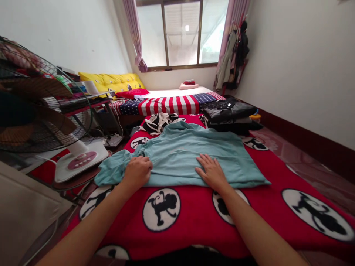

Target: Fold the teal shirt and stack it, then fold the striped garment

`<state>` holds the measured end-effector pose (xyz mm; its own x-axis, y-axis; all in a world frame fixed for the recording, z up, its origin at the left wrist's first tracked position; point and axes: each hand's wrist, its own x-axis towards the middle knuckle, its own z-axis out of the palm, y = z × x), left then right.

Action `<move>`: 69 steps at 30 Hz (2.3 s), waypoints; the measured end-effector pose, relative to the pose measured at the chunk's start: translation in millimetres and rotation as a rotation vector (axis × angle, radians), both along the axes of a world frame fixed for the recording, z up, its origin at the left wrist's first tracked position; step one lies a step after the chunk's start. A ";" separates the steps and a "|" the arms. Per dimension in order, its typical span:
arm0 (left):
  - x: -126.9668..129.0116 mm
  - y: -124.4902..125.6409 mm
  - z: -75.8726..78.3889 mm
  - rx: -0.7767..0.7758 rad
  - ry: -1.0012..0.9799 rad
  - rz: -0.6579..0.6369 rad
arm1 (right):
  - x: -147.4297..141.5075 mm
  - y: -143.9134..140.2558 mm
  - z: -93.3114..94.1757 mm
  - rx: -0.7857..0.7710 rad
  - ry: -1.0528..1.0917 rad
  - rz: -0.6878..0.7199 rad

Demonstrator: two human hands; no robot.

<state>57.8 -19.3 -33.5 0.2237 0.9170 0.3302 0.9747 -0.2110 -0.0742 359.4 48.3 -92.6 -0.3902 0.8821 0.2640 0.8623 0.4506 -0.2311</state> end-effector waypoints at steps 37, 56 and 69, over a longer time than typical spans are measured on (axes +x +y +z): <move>63.7 53.0 -49.9 0.073 -0.760 0.146 | 5.3 1.5 -1.7 -0.007 0.098 0.037; -78.7 -44.7 -45.5 -0.039 -0.093 -0.264 | 97.2 -58.0 12.6 0.045 0.064 0.116; -76.1 -14.6 -19.9 -0.131 -0.028 -0.192 | 166.7 -31.8 19.3 0.150 0.019 0.050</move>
